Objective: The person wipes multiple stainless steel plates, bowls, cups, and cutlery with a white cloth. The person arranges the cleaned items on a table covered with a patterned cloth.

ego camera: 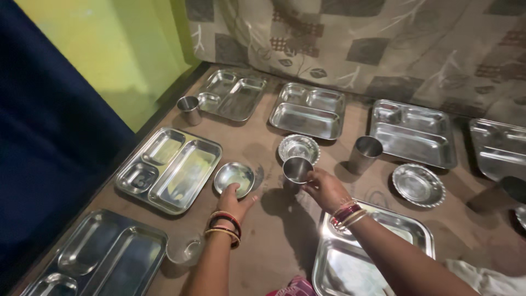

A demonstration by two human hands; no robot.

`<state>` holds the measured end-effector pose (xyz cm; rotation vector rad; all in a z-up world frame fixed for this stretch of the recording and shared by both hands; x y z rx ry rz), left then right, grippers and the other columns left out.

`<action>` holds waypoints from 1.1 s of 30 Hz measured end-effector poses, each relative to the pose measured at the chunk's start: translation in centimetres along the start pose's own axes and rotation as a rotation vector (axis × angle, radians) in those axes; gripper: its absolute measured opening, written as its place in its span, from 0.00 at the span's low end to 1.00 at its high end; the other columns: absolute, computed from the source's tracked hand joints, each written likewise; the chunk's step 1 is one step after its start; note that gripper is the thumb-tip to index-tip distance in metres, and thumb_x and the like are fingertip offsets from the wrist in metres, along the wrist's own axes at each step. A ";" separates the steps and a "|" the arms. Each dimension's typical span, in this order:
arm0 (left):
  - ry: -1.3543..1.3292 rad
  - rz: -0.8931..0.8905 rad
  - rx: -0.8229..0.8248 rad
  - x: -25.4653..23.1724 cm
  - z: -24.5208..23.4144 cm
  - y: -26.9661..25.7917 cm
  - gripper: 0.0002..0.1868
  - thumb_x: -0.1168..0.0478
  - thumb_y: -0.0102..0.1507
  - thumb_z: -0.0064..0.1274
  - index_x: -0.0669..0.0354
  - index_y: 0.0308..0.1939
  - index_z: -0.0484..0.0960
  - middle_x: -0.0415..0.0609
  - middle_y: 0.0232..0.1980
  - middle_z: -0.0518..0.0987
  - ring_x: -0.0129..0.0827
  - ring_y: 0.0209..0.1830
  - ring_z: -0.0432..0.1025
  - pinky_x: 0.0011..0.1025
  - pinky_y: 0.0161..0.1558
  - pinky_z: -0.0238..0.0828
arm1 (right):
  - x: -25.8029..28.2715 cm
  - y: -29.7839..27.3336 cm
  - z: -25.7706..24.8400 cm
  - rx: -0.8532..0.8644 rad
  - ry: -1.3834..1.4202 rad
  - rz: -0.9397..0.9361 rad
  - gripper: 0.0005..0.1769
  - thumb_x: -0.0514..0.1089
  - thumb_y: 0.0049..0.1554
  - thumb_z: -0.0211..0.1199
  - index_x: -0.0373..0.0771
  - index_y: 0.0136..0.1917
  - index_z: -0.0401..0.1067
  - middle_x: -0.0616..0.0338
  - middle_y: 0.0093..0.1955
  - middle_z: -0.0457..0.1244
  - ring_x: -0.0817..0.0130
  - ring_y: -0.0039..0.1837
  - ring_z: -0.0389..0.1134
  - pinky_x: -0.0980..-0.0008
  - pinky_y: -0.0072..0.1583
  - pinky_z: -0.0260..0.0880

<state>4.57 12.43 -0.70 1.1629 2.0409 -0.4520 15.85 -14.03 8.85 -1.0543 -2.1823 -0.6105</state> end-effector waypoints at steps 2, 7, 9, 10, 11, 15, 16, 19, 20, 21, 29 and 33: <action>0.000 -0.075 -0.016 0.5 0.3 0.5 0.37 0.47 0.52 0.70 0.57 0.60 0.75 0.59 0.63 0.74 0.51 0.62 0.70 0.42 0.61 0.68 | -0.6 0.7 0.4 0.023 -0.036 0.043 0.12 0.43 0.53 0.70 0.36 0.49 0.76 0.54 0.51 0.70 0.59 0.52 0.76 0.63 0.54 0.75; 0.040 0.025 -0.184 2.0 -0.2 6.2 0.33 0.50 0.53 0.69 0.54 0.60 0.77 0.58 0.62 0.76 0.54 0.63 0.69 0.45 0.63 0.65 | -0.8 4.4 2.4 -0.020 0.027 -0.049 0.10 0.42 0.54 0.68 0.35 0.47 0.75 0.52 0.56 0.68 0.55 0.53 0.75 0.61 0.53 0.75; 0.049 0.184 -0.336 2.6 -0.8 9.5 0.32 0.52 0.54 0.70 0.56 0.59 0.77 0.59 0.63 0.75 0.56 0.65 0.67 0.47 0.65 0.64 | -0.8 6.8 3.5 -0.023 0.003 -0.022 0.11 0.44 0.55 0.68 0.36 0.48 0.74 0.51 0.56 0.67 0.53 0.53 0.74 0.60 0.53 0.75; 0.057 0.178 -0.354 3.0 -1.3 11.1 0.32 0.52 0.53 0.70 0.57 0.58 0.77 0.60 0.64 0.74 0.56 0.66 0.67 0.47 0.65 0.64 | -0.6 8.2 3.9 -0.052 -0.014 -0.081 0.11 0.44 0.55 0.69 0.36 0.48 0.75 0.49 0.57 0.66 0.50 0.54 0.73 0.58 0.54 0.74; 0.065 0.172 -0.372 3.1 -1.9 12.8 0.32 0.53 0.52 0.71 0.57 0.57 0.77 0.60 0.65 0.73 0.55 0.66 0.66 0.47 0.65 0.64 | -0.4 9.6 4.4 -0.082 -0.030 -0.140 0.11 0.44 0.54 0.69 0.36 0.48 0.75 0.48 0.58 0.65 0.48 0.54 0.72 0.56 0.54 0.73; 0.144 0.027 -0.354 3.2 -4.9 18.7 0.34 0.55 0.48 0.74 0.55 0.57 0.78 0.58 0.68 0.69 0.54 0.67 0.64 0.46 0.66 0.62 | -0.1 15.1 5.9 -0.059 -0.166 -0.154 0.12 0.46 0.55 0.65 0.38 0.50 0.75 0.47 0.59 0.65 0.44 0.55 0.70 0.51 0.55 0.71; 0.160 0.007 -0.363 3.1 -5.5 19.9 0.34 0.54 0.47 0.74 0.54 0.56 0.79 0.56 0.69 0.69 0.54 0.68 0.64 0.46 0.67 0.61 | -0.1 16.0 6.1 -0.085 -0.174 -0.180 0.13 0.47 0.56 0.64 0.38 0.51 0.75 0.46 0.60 0.64 0.43 0.55 0.69 0.49 0.55 0.70; 0.210 -0.043 -0.348 2.8 -7.3 22.8 0.34 0.54 0.45 0.76 0.52 0.54 0.82 0.50 0.74 0.66 0.53 0.71 0.61 0.44 0.68 0.60 | -0.1 18.5 6.7 -0.073 -0.253 -0.162 0.17 0.52 0.57 0.62 0.40 0.53 0.75 0.42 0.63 0.62 0.40 0.53 0.69 0.47 0.54 0.70; 0.224 -0.051 -0.316 2.8 -7.8 23.8 0.34 0.54 0.45 0.76 0.52 0.54 0.83 0.49 0.75 0.65 0.52 0.72 0.61 0.43 0.70 0.59 | -0.3 19.3 6.9 -0.013 -0.319 -0.090 0.18 0.55 0.57 0.61 0.42 0.54 0.75 0.42 0.62 0.62 0.41 0.52 0.69 0.48 0.53 0.71; 0.237 -0.058 -0.284 2.7 -8.2 24.7 0.33 0.54 0.45 0.76 0.51 0.54 0.83 0.48 0.76 0.64 0.52 0.72 0.60 0.42 0.71 0.58 | -0.6 20.0 7.1 0.047 -0.385 -0.018 0.19 0.57 0.57 0.60 0.44 0.55 0.75 0.42 0.62 0.62 0.42 0.52 0.70 0.48 0.52 0.71; 0.516 -0.147 -0.054 6.2 -8.0 31.2 0.40 0.51 0.44 0.79 0.45 0.59 0.80 0.49 0.77 0.58 0.47 0.73 0.58 0.39 0.71 0.57 | -1.5 22.1 8.8 0.103 -0.541 0.046 0.27 0.68 0.58 0.58 0.45 0.53 0.77 0.40 0.45 0.69 0.43 0.50 0.71 0.47 0.54 0.71; 0.570 -0.195 0.101 6.8 -8.4 31.3 0.25 0.54 0.56 0.68 0.42 0.59 0.86 0.54 0.65 0.81 0.47 0.63 0.76 0.40 0.66 0.72 | -0.7 22.3 8.4 0.151 -0.529 0.115 0.28 0.70 0.58 0.56 0.48 0.56 0.77 0.42 0.46 0.70 0.42 0.52 0.71 0.46 0.54 0.71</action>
Point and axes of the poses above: each hand's wrist, its own y-axis towards the middle knuckle, its own z-axis out of the palm, x = y × z, the point moved 2 cm from there along y, towards the middle knuckle
